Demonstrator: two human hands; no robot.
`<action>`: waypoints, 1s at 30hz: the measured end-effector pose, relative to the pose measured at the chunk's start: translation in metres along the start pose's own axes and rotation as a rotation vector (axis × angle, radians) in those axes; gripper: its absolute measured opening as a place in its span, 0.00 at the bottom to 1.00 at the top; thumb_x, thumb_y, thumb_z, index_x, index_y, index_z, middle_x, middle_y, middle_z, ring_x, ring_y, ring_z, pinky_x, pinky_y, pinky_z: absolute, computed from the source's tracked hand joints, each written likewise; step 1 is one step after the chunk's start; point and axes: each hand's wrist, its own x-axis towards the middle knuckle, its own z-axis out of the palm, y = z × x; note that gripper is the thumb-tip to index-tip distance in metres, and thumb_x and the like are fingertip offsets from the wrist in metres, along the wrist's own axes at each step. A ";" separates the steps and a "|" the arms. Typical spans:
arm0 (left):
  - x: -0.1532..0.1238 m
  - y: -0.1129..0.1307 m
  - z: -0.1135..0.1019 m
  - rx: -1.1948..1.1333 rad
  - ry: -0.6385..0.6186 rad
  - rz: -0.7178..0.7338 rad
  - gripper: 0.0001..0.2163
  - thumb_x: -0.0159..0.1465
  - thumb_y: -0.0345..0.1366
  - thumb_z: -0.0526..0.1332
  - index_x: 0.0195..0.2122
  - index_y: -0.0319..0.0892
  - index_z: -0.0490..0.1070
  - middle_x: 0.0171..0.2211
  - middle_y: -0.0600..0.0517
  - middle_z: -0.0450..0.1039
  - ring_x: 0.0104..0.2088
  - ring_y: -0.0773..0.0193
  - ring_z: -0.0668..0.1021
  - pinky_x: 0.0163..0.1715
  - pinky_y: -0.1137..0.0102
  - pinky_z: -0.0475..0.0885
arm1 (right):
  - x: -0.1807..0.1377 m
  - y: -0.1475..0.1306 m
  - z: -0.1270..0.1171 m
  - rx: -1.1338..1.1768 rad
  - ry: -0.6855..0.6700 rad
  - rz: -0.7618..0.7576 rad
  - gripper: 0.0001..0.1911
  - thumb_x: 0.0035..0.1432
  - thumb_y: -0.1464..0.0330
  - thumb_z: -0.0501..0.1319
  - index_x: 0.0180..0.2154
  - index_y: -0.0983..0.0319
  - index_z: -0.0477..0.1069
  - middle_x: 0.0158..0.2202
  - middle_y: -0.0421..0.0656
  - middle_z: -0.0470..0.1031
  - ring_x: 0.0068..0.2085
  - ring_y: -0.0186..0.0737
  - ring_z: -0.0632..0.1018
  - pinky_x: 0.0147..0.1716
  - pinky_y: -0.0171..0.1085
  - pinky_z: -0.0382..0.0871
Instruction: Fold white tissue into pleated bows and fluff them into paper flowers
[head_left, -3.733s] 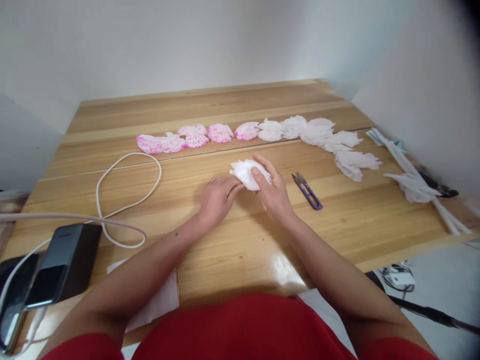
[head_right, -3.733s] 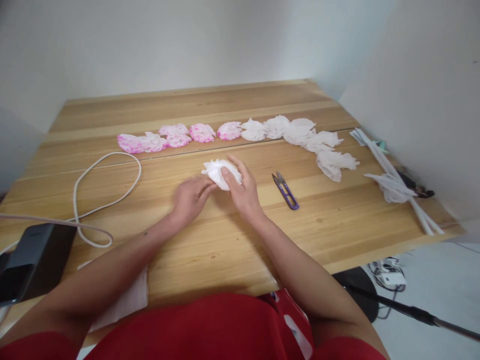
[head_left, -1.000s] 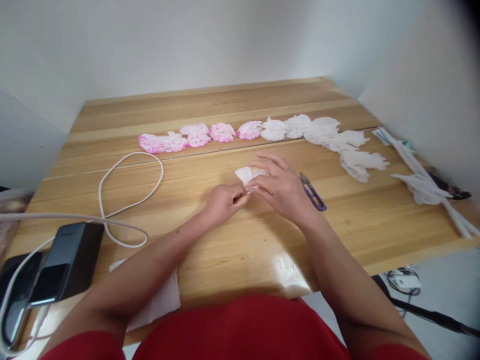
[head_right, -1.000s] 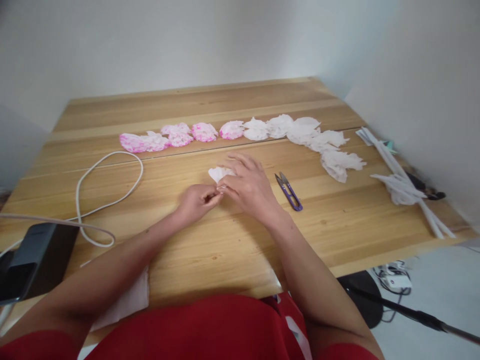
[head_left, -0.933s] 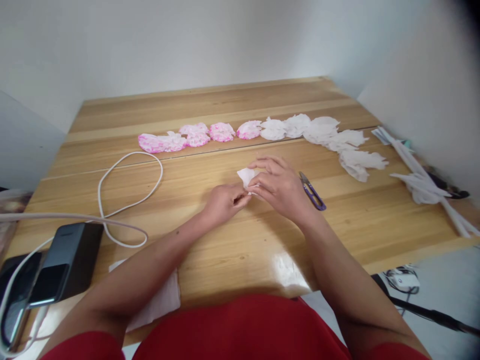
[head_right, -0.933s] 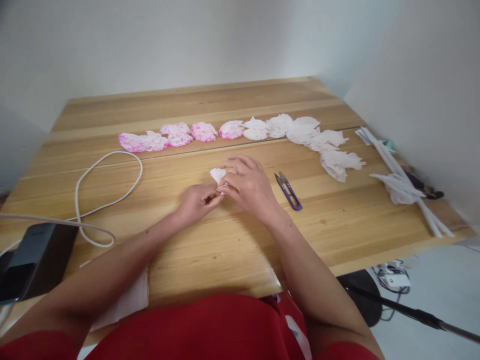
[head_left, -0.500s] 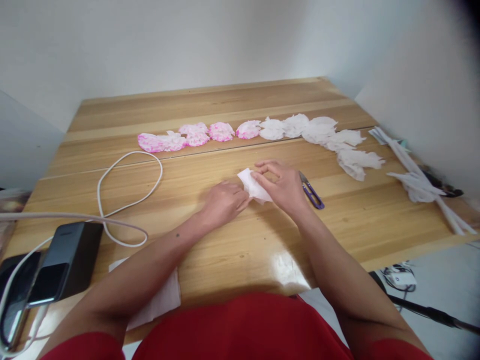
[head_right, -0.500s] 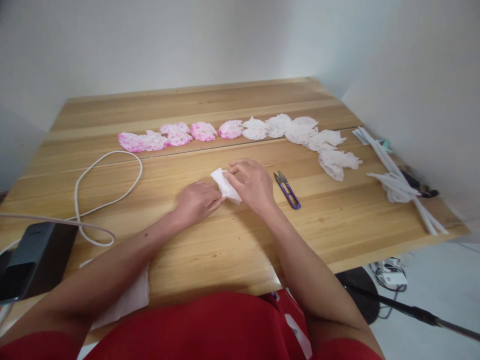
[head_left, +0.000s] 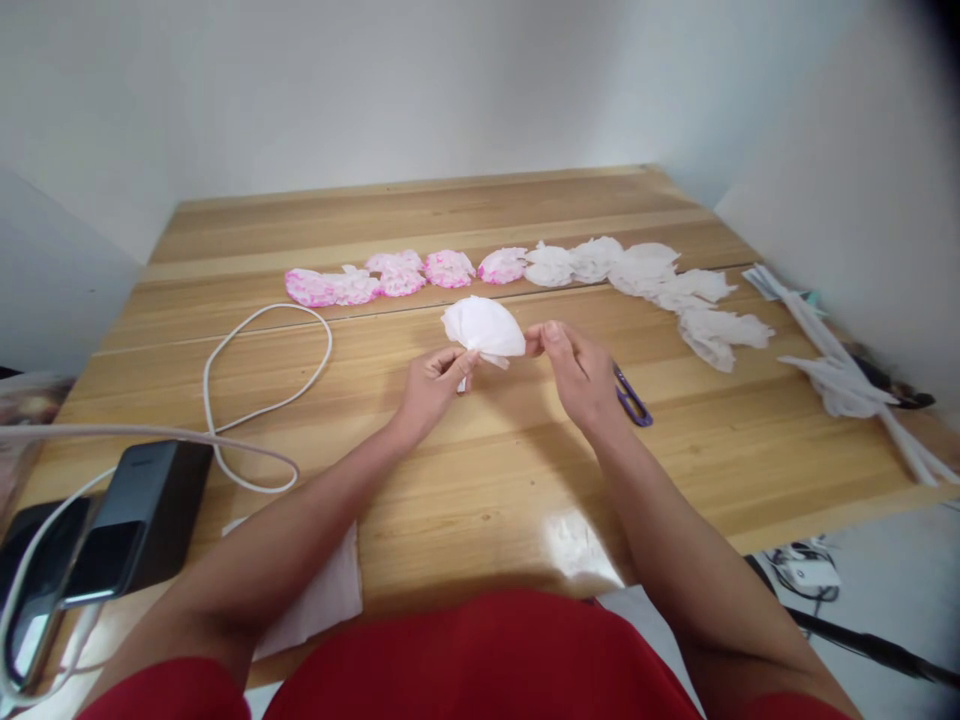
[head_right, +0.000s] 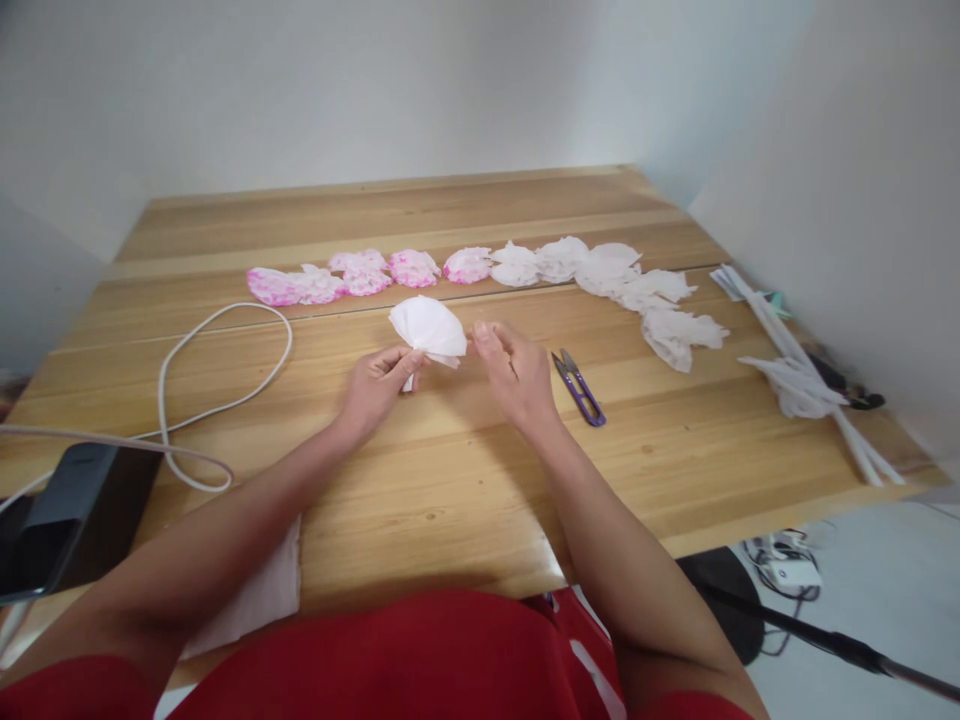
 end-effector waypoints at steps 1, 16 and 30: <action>0.000 0.000 0.000 -0.003 0.001 -0.002 0.16 0.60 0.47 0.60 0.24 0.39 0.71 0.17 0.57 0.64 0.19 0.72 0.64 0.22 0.75 0.59 | 0.000 0.000 0.001 -0.012 -0.026 0.003 0.23 0.64 0.52 0.49 0.30 0.60 0.74 0.28 0.41 0.76 0.34 0.41 0.76 0.36 0.37 0.67; 0.004 -0.006 -0.002 -0.228 -0.013 -0.073 0.16 0.60 0.50 0.61 0.31 0.39 0.72 0.18 0.58 0.67 0.18 0.73 0.65 0.21 0.76 0.60 | -0.001 0.009 0.008 0.077 0.068 0.129 0.17 0.59 0.56 0.58 0.25 0.60 0.73 0.23 0.38 0.74 0.27 0.37 0.75 0.29 0.35 0.67; 0.001 -0.012 0.005 -0.304 -0.140 -0.048 0.14 0.55 0.45 0.66 0.23 0.39 0.70 0.18 0.55 0.70 0.19 0.71 0.71 0.22 0.75 0.68 | -0.010 0.007 0.034 0.411 -0.481 0.163 0.18 0.53 0.53 0.62 0.33 0.62 0.75 0.32 0.43 0.79 0.33 0.39 0.78 0.39 0.39 0.72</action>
